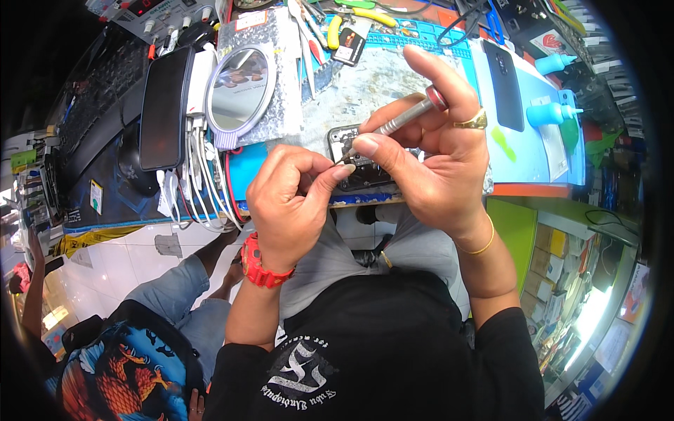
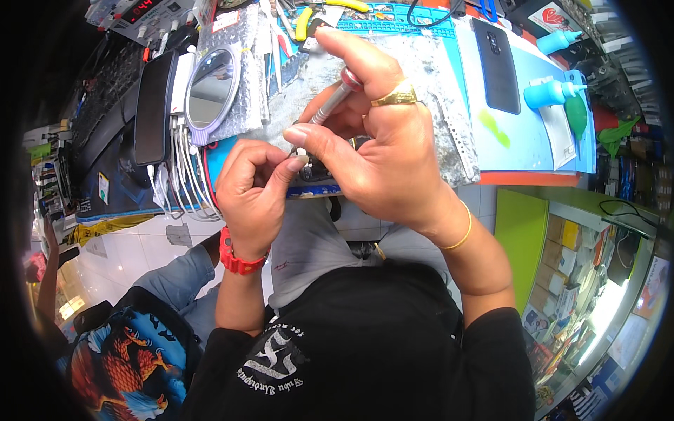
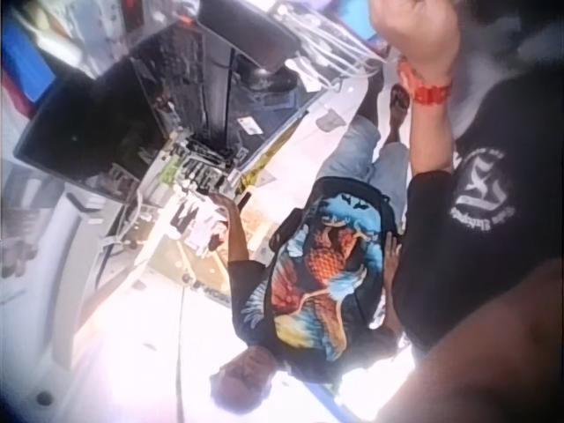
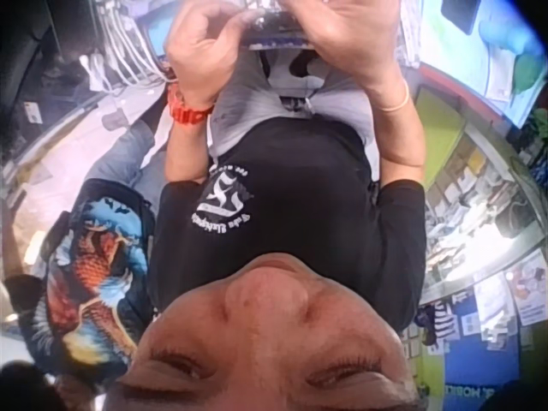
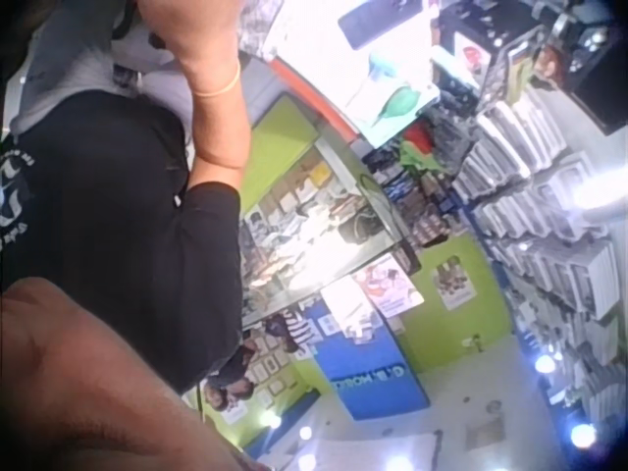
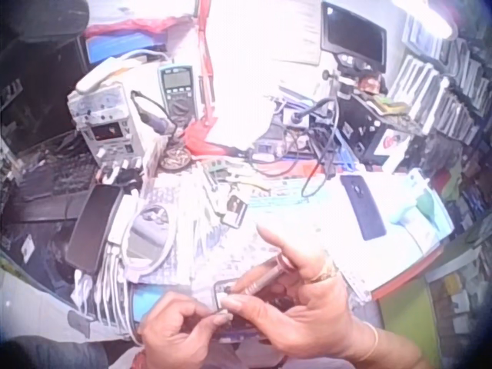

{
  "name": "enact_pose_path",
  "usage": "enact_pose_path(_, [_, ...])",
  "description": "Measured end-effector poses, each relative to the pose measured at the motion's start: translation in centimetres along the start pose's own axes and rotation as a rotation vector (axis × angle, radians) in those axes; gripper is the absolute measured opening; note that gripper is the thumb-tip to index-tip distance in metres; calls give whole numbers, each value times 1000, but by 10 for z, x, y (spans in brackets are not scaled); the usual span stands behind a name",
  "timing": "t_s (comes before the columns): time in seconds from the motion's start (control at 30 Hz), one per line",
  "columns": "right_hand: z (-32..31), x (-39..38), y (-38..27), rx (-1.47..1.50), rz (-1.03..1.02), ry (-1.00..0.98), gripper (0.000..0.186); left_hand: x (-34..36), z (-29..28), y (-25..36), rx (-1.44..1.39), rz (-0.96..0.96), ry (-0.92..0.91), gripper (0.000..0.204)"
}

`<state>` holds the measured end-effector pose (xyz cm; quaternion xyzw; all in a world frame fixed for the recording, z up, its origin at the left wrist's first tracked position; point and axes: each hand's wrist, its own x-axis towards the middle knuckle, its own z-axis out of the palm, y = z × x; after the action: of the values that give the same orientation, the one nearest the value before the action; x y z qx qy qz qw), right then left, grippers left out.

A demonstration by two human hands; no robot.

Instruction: The person unscrews several small components inside an open mobile phone using a precision screwdriver and then applies adhesive from a tube to the phone frame.

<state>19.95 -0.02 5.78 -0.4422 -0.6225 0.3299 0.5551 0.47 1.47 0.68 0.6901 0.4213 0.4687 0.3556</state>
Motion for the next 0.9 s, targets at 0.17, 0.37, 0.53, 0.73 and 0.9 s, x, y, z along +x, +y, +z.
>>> enact_pose_path(0.17, [-3, 0, 3, -35, -140, -81, 86, 0, 0, 1, -9, -2, 1, 18])
enact_pose_path(0.37, [-5, 0, 0, -231, -328, -147, 84, -2, -4, -3, 51, -5, -42, 29])
enact_pose_path(0.53, [-6, 3, 11, -319, -358, -55, 81, 0, -9, 4, 227, 132, -102, 54])
enact_pose_path(0.73, [-6, 6, 24, -310, -292, -50, 81, 0, -8, 3, 300, 223, -149, 58])
enact_pose_path(0.9, [-1, 7, 21, -357, -270, -51, 79, 0, -9, 4, 345, 239, -158, 58])
